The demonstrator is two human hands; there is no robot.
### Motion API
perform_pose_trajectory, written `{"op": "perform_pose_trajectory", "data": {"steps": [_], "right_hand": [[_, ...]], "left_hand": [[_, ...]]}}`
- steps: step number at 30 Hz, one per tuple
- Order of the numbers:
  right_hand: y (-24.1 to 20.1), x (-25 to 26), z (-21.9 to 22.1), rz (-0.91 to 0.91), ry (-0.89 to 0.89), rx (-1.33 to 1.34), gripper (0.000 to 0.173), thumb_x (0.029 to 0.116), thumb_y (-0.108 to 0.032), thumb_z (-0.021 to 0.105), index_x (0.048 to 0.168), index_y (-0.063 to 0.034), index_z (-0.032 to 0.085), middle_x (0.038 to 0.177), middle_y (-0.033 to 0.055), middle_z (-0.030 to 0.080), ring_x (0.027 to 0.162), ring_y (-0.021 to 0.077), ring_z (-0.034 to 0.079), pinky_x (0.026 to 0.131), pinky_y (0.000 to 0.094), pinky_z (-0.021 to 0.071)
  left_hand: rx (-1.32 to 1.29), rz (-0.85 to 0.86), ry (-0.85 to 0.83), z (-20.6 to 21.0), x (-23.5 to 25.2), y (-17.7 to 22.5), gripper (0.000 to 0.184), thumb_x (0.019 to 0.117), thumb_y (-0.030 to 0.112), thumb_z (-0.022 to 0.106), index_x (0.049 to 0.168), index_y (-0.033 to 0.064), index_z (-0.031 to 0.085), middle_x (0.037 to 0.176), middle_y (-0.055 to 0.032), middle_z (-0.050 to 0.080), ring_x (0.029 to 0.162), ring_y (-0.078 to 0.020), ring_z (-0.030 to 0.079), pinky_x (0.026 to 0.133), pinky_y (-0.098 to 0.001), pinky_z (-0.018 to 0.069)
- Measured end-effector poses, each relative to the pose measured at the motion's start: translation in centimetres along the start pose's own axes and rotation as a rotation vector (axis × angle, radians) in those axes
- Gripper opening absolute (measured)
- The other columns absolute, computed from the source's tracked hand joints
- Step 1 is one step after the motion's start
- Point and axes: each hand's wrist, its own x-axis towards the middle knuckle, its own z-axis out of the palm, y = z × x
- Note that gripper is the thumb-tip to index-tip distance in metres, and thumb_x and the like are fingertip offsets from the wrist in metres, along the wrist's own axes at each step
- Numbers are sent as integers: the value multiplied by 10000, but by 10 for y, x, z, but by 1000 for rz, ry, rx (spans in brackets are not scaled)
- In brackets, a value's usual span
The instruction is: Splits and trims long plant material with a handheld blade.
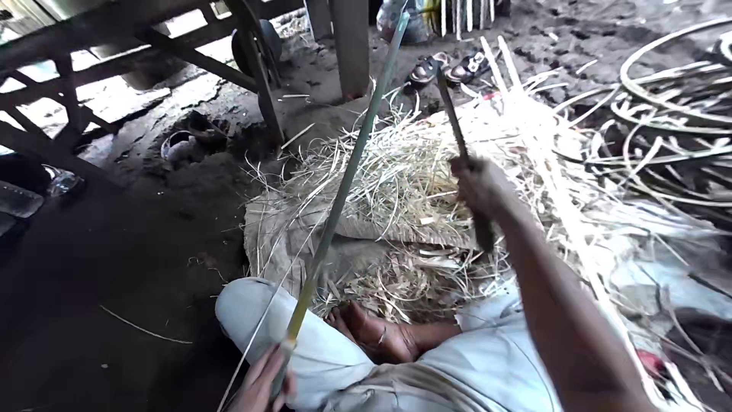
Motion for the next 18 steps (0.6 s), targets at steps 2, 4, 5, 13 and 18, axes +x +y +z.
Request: {"op": "perform_pose_trajectory", "data": {"steps": [2, 4, 5, 13, 18], "right_hand": [[5, -46, 44, -5, -53, 226, 367, 1106, -269, 428, 1397, -97, 571, 803, 140, 597, 603, 241, 550, 595, 472, 501], [5, -86, 87, -28, -142, 319, 342, 1092, -213, 473, 1386, -78, 584, 780, 110, 593, 597, 201, 534, 598, 424, 495], [1, -101, 102, -69, -180, 282, 349, 1078, -196, 490, 1385, -62, 589, 841, 134, 636, 657, 225, 576, 654, 443, 507], [-20, -156, 157, -457, -6, -154, 267, 965, -60, 561, 1193, 2, 684, 780, 234, 707, 707, 466, 711, 602, 606, 536], [-26, -116, 157, -427, -27, -146, 288, 947, -17, 562, 1212, 2, 676, 841, 262, 714, 794, 491, 716, 662, 624, 537]], "left_hand": [[25, 50, 27, 35, 50, 29, 385, 1120, 218, 274, 1387, -1, 444, 688, 27, 598, 450, 2, 452, 419, -147, 392], [23, 85, 43, 63, 87, 55, 392, 1128, 217, 268, 1365, -26, 463, 651, 12, 561, 424, -21, 434, 397, -167, 388], [26, 85, 50, 76, 101, 65, 396, 1134, 225, 270, 1347, -37, 476, 652, 2, 552, 429, -33, 444, 400, -177, 397], [-91, 58, 73, 128, 121, 73, 319, 1135, 205, 291, 1113, -2, 532, 605, 29, 440, 418, -34, 401, 396, -167, 380], [-75, 38, 75, 123, 115, 81, 332, 1137, 259, 294, 1116, 9, 513, 609, 38, 406, 417, -25, 381, 393, -156, 373]]}}
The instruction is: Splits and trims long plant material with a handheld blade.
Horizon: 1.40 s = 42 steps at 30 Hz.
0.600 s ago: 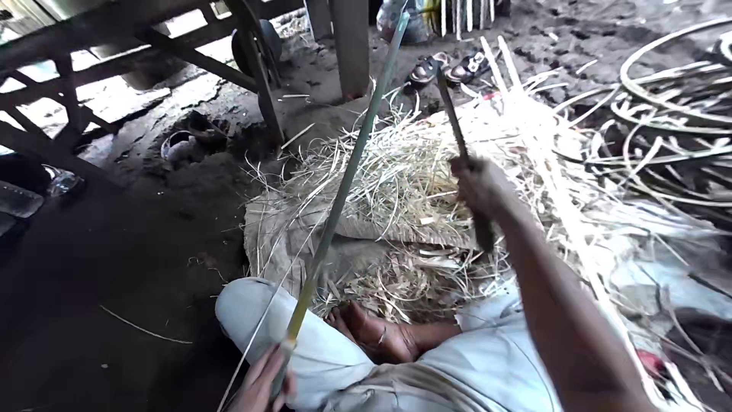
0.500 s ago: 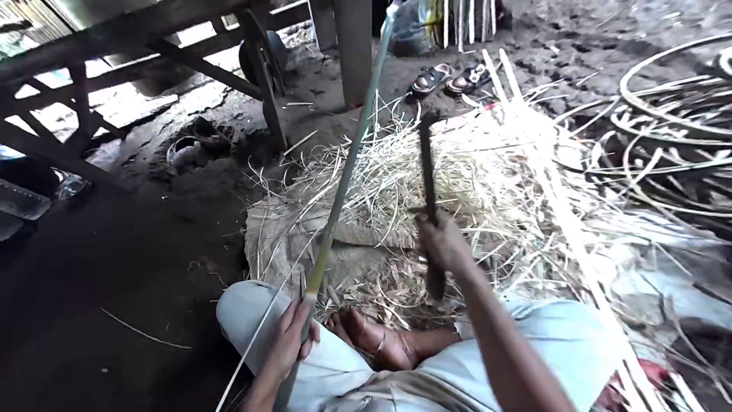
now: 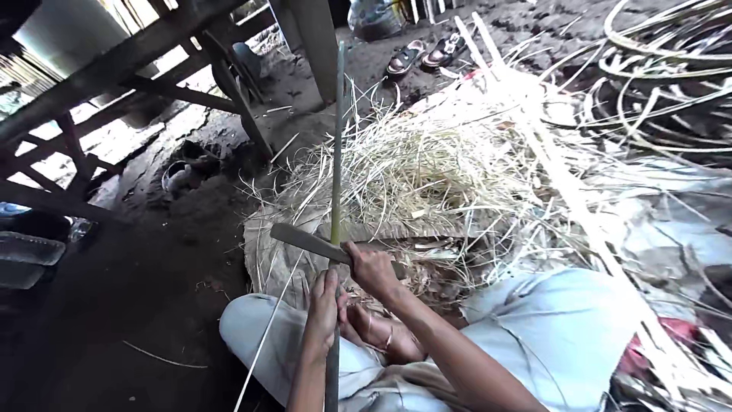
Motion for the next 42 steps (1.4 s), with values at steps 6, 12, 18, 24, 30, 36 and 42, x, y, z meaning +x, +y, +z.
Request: {"op": "perform_pose_trajectory", "data": {"steps": [6, 12, 18, 24, 30, 36, 42], "right_hand": [[-5, 6, -10, 31, 42, 30, 238, 988, -63, 558, 1184, 31, 656, 797, 268, 693, 751, 499, 702, 644, 634, 532], [-7, 17, -16, 83, -46, 79, 279, 995, -69, 571, 1260, 2, 622, 850, 268, 702, 820, 502, 699, 710, 651, 521], [-5, 10, -13, 40, -29, 68, 253, 1000, -37, 556, 1225, 45, 641, 850, 309, 693, 798, 541, 691, 661, 668, 517], [12, 21, -11, 143, 39, 72, 259, 968, -38, 603, 1216, 38, 611, 823, 284, 678, 779, 515, 686, 660, 651, 522], [35, 31, -26, 235, 4, 123, 287, 1053, -104, 509, 1303, 23, 569, 900, 333, 669, 857, 564, 671, 689, 699, 494], [41, 4, -17, 298, -174, 820, 341, 1094, -149, 444, 1411, -81, 550, 657, 25, 516, 514, 103, 497, 528, 276, 472], [15, -15, -20, 128, -105, 724, 357, 1056, -122, 485, 1392, -54, 582, 796, 62, 610, 652, 133, 571, 654, 311, 505]], "left_hand": [[-11, 25, -27, -4, -8, -3, 320, 1135, 241, 296, 1061, 23, 518, 593, 47, 404, 411, -17, 378, 386, -154, 370], [0, 47, -30, -4, -13, -1, 280, 1131, 207, 287, 1115, 15, 490, 608, 49, 406, 410, -9, 376, 386, -147, 377], [50, 32, 7, -11, -29, -10, 269, 1129, 200, 282, 1120, 13, 476, 619, 52, 409, 405, 1, 370, 390, -138, 381], [123, -1, -26, -16, -44, -30, 260, 1121, 189, 306, 1138, 4, 488, 604, 54, 422, 408, -4, 383, 394, -149, 381], [194, -34, -78, -34, -91, -69, 269, 1091, 203, 304, 1079, 27, 509, 595, 96, 457, 424, 42, 393, 418, -122, 382], [669, 45, -103, -71, -83, -73, 380, 1092, 176, 408, 1237, -79, 649, 1111, -195, 701, 1026, -262, 683, 969, -446, 530], [408, 382, -3, 6, 4, -13, 536, 1038, 146, 574, 1510, -34, 396, 1043, -119, 659, 687, -78, 607, 615, -240, 531]]}}
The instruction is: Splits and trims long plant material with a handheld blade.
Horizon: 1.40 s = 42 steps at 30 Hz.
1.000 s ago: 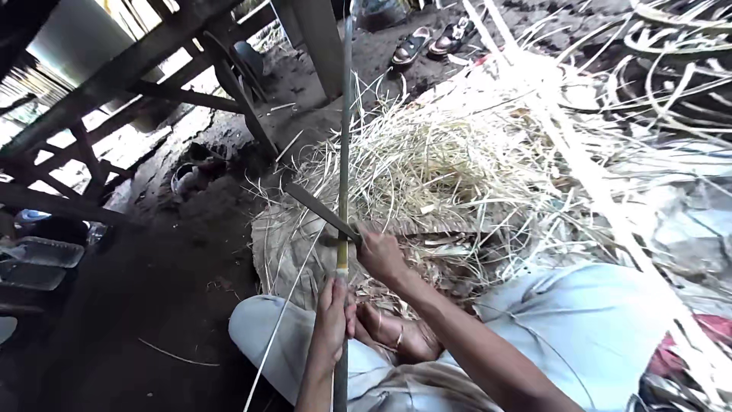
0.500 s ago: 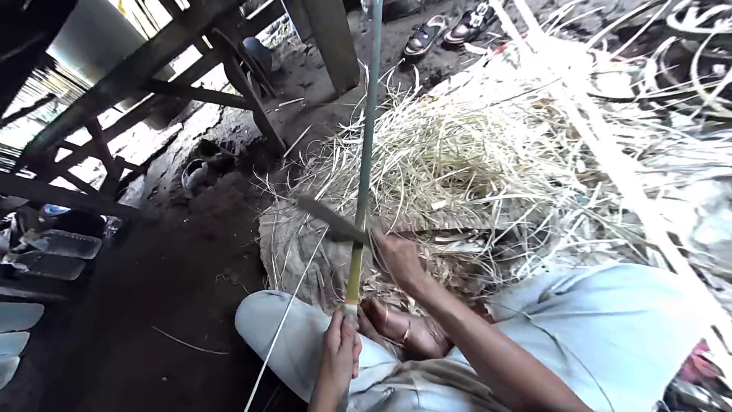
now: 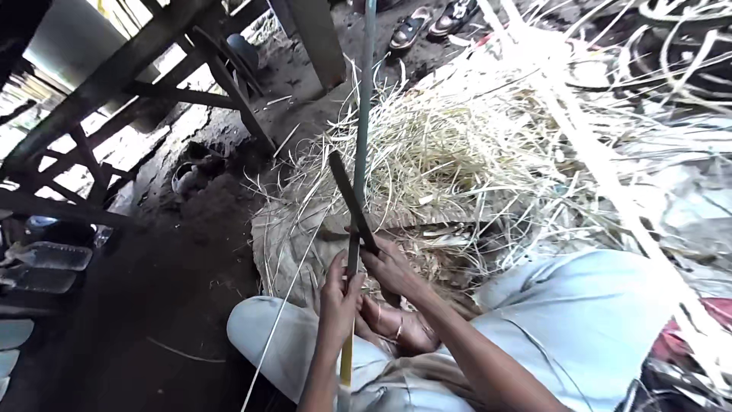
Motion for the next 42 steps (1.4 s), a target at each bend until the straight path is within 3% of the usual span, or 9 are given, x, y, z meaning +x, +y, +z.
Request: {"op": "perform_pose_trajectory", "data": {"steps": [3, 8, 16, 23, 26, 29, 33, 38, 42], "right_hand": [[4, -6, 14, -160, 265, -433, 300, 971, -53, 577, 1247, 40, 648, 789, 235, 707, 710, 438, 714, 654, 600, 556], [15, 7, 3, -347, 381, -664, 207, 862, 46, 635, 1056, 71, 704, 699, 233, 673, 620, 445, 693, 526, 569, 532], [13, 10, 29, -342, 405, -621, 127, 854, 24, 638, 968, 53, 687, 652, 200, 652, 573, 410, 686, 488, 532, 526], [21, 105, -70, 281, 231, -579, 347, 1046, -93, 470, 1378, -18, 543, 1055, 343, 676, 998, 569, 660, 811, 721, 492], [34, 80, -67, 119, 206, -313, 406, 1073, -101, 472, 1468, -10, 485, 922, 271, 670, 804, 432, 672, 742, 587, 534], [31, 47, -52, 181, 97, 347, 103, 1093, -115, 439, 1126, -50, 512, 573, -16, 439, 445, 71, 460, 471, 224, 460], [24, 38, -51, 175, 3, 650, 138, 1074, -94, 403, 1165, -73, 505, 528, -75, 401, 418, 33, 429, 452, 194, 438], [1, 28, -44, 7, 212, -121, 343, 1059, -108, 495, 1371, 14, 567, 825, 171, 650, 692, 276, 637, 693, 447, 540], [11, 8, -25, -189, 361, -585, 265, 960, -75, 575, 1187, 25, 669, 785, 227, 708, 680, 451, 710, 598, 599, 546]], "left_hand": [[-53, -3, 117, 24, 20, 4, 391, 1058, 104, 524, 1423, -35, 538, 779, -42, 596, 506, -39, 431, 480, -220, 406], [58, 69, 184, 25, 15, 7, 361, 1035, 114, 584, 1348, -65, 604, 1009, -122, 714, 634, -13, 540, 625, -199, 485], [43, 17, 242, 17, 24, 9, 301, 1045, 93, 552, 1287, -72, 624, 807, -57, 643, 543, -14, 477, 527, -194, 435], [62, -54, 83, 24, -33, -10, 415, 1042, 99, 551, 1441, -17, 546, 810, -58, 642, 532, -36, 446, 519, -225, 423], [211, 18, 70, 31, -45, -33, 447, 1035, 94, 553, 1468, -10, 524, 1083, -182, 711, 775, -162, 654, 775, -326, 554], [355, 64, 49, 28, -50, -45, 465, 1045, 158, 549, 1492, 35, 519, 1073, -190, 703, 734, -229, 657, 704, -407, 564], [325, 72, -11, 22, -11, -15, 701, 1006, 254, 631, 1581, -6, 325, 1372, -231, 596, 1045, -313, 683, 895, -488, 563], [38, 56, 5, 42, 54, 23, 418, 1088, 167, 484, 1466, -8, 513, 779, -36, 614, 495, -51, 452, 465, -225, 416], [199, 128, 125, 50, 56, 34, 284, 1046, 128, 565, 1234, -53, 677, 976, -130, 723, 797, -106, 650, 781, -291, 537]]}}
